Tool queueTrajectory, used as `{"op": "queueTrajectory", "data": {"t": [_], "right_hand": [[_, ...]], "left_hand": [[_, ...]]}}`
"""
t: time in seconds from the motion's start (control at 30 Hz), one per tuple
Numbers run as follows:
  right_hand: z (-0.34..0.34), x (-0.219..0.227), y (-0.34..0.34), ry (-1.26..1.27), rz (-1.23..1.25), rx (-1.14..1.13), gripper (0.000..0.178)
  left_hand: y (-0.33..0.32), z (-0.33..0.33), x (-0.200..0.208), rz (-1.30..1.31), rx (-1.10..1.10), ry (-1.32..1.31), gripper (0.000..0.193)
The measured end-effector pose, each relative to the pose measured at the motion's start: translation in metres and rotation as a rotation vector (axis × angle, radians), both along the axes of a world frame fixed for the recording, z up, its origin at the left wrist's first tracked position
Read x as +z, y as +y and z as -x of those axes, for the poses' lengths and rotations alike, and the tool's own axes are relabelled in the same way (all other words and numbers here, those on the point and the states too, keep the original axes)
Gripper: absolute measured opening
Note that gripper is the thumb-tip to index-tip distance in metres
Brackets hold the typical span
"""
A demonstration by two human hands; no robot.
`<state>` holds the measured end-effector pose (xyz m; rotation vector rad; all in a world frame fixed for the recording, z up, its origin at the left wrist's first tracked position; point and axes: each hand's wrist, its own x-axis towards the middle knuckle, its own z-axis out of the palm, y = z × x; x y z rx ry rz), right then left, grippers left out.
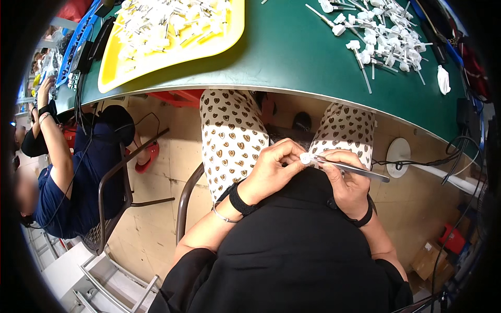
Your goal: The person sits at a green workbench and repeatedly picks up small white plastic components and thin metal rods. They insert the rods into the plastic pieces and place the assembled units into a yellow tray.
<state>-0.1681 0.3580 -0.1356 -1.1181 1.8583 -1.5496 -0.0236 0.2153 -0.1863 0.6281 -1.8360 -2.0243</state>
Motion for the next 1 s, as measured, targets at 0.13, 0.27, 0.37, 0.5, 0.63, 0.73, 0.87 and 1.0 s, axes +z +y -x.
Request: {"op": "queueTrajectory", "data": {"t": [0.13, 0.27, 0.37, 0.5, 0.63, 0.73, 0.87, 1.0], "right_hand": [[0.002, 0.0, -0.001, 0.025, 0.041, 0.01, 0.017], [0.003, -0.002, 0.005, -0.033, 0.084, -0.043, 0.017], [0.004, -0.001, 0.005, -0.024, 0.107, -0.045, 0.017], [0.005, 0.006, 0.004, 0.007, 0.09, -0.02, 0.016], [0.008, 0.005, 0.008, 0.065, 0.079, -0.022, 0.018], [0.008, 0.006, 0.008, 0.042, 0.082, -0.022, 0.018], [0.011, 0.004, 0.012, 0.055, 0.105, -0.02, 0.018], [0.016, 0.006, 0.015, 0.115, 0.115, -0.008, 0.019]], "left_hand": [[0.0, -0.001, 0.003, -0.06, 0.02, 0.001, 0.009], [-0.017, -0.006, 0.041, 0.157, 0.041, 0.074, 0.01], [-0.065, -0.006, 0.118, 0.634, 0.167, 0.317, 0.017], [-0.147, -0.008, 0.181, 1.013, 0.639, 0.153, 0.036], [-0.188, 0.02, 0.177, 1.54, 0.584, -0.109, 0.047], [-0.145, 0.061, 0.178, 1.307, 0.19, -0.011, 0.036], [-0.127, 0.117, 0.153, 1.454, -0.047, -0.137, 0.028], [-0.129, 0.136, 0.155, 1.316, -0.112, -0.224, 0.027]]}}
